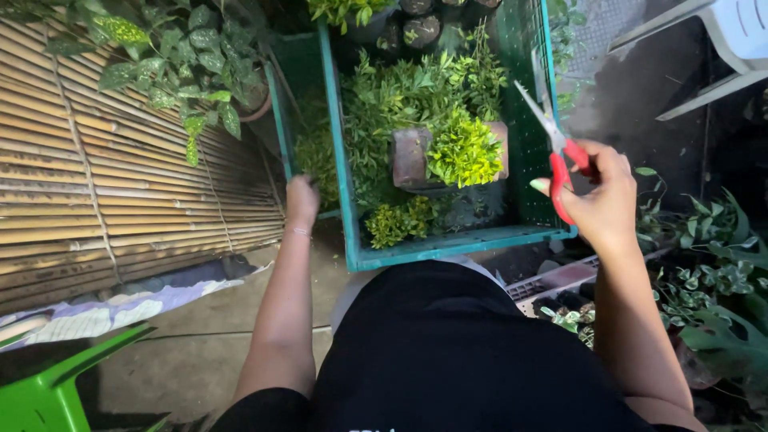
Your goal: Trimming plant cuttings with scissors and sorting them into a plastic crate.
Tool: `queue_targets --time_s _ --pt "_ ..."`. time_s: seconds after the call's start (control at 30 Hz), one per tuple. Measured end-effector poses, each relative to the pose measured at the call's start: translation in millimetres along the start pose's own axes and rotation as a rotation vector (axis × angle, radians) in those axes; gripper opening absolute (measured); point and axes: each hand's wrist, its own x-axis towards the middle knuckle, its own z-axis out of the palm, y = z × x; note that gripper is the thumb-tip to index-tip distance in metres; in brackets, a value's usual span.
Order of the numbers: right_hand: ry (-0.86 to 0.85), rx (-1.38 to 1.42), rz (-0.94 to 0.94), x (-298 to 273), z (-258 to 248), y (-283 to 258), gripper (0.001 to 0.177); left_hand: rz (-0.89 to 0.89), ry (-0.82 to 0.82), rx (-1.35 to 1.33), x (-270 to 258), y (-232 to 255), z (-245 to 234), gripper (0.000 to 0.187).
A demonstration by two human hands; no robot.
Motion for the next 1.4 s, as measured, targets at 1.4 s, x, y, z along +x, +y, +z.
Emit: queue_targets --time_s 1.4 --pt "-0.232 0.091 0.205 48 67 10 0.032 0.075 0.06 0.077 102 271 -80 0.036"
